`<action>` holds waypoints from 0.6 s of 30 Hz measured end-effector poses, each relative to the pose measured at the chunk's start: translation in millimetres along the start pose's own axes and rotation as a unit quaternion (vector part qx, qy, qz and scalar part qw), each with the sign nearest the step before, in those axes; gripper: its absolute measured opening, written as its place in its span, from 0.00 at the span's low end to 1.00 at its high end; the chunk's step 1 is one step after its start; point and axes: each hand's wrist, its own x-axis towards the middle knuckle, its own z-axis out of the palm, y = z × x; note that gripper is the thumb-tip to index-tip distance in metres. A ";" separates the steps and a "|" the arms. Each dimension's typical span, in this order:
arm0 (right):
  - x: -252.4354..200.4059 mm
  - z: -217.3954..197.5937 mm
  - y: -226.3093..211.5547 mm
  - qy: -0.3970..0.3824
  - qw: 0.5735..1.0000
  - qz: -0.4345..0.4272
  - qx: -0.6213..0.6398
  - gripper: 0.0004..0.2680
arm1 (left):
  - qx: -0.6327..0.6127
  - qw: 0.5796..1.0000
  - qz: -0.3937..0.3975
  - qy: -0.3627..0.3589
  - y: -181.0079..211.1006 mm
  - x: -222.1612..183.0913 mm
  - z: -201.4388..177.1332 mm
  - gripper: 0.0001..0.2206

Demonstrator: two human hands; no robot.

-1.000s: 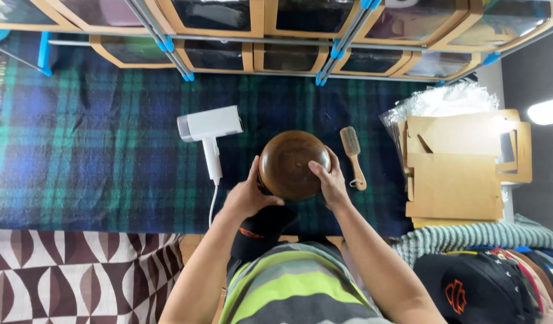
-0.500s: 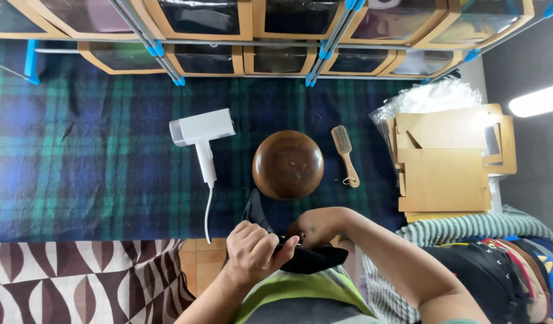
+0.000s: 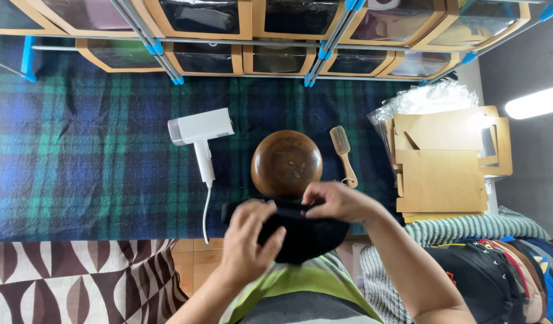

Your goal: Brushing a black baseball cap with a wooden brush to remove lint or debris.

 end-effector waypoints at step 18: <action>127.6 -67.0 91.2 0.404 0.900 -0.154 -0.048 0.06 | -0.074 0.996 0.017 0.049 -201.5 128.4 90.7 0.22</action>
